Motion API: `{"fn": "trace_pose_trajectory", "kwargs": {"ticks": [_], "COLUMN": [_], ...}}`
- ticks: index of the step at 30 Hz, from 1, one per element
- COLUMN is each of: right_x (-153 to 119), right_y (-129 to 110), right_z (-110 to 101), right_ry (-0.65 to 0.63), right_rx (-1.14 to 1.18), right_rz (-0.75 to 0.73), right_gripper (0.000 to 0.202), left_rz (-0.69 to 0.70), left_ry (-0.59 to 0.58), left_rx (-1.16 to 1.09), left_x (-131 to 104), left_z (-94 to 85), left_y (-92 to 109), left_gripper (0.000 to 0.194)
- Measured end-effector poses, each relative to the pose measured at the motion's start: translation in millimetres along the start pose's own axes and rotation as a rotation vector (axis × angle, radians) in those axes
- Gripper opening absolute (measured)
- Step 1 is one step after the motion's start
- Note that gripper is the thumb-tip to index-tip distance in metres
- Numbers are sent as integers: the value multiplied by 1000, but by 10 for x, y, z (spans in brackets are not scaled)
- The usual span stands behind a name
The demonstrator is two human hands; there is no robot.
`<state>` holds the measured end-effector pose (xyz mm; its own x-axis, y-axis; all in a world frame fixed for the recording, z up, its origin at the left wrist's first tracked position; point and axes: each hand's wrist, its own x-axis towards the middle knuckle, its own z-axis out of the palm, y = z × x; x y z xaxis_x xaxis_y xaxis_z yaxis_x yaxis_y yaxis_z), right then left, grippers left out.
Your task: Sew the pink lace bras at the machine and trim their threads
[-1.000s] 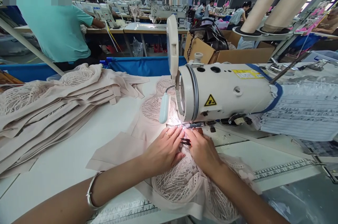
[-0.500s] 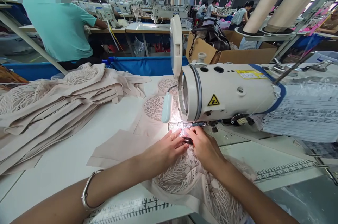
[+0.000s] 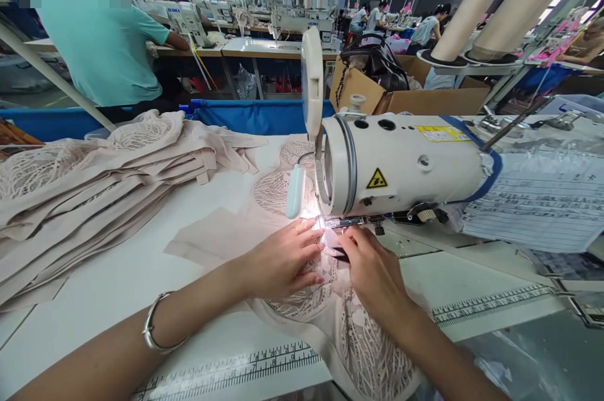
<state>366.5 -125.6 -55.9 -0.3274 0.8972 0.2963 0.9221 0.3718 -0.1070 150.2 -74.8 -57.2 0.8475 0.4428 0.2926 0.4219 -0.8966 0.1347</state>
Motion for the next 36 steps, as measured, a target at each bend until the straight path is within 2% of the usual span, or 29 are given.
{"fn": "trace_pose_trajectory", "kwargs": {"ticks": [2, 4, 6, 8, 11, 13, 15, 17, 18, 21, 24, 30, 36], "right_x": [-232, -455, -595, -623, -502, -381, -267, -174, -135, -43, 19, 119, 143], "right_y": [-42, -81, -111, -117, -46, 57, 185, 302, 345, 394, 351, 271, 307], "right_z": [-28, 15, 84, 132, 140, 131, 130, 132, 130, 111, 88, 75, 100], "right_ry": [-26, -25, 41, 121, 192, 194, 196, 142, 79, -158, -256, -320, -259], "right_rx": [-46, -93, -106, -56, 25, 19, 4, 12, 22, 18, -52, -135, -95], "right_rz": [51, 92, 100, 32, -123, -170, -151, -97, -78, -82, -102, -91, -115], "right_gripper": [39, 31, 20, 20, 29, 27, 22, 11, 16, 58, 75, 73, 60], "left_rz": [8, 47, 69, 51, 16, 44, 78, 81, 76, 83, 88, 77, 66], "left_ry": [-39, -75, -80, -47, 7, 9, 3, 7, 13, 22, 19, 42, 18], "left_rx": [122, 226, 284, 302, 265, 219, 154, 79, 46, -11, -18, 3, 42], "left_x": [-2, -18, -49, -83, -111, -104, -84, -60, -50, -28, -18, -12, -33], "left_z": [67, 138, 188, 209, 207, 204, 203, 199, 195, 175, 159, 152, 125], "left_y": [122, 235, 311, 334, 289, 236, 189, 159, 150, 145, 149, 140, 111], "left_gripper": [42, 32, 30, 38, 47, 37, 27, 24, 25, 34, 39, 41, 43]}}
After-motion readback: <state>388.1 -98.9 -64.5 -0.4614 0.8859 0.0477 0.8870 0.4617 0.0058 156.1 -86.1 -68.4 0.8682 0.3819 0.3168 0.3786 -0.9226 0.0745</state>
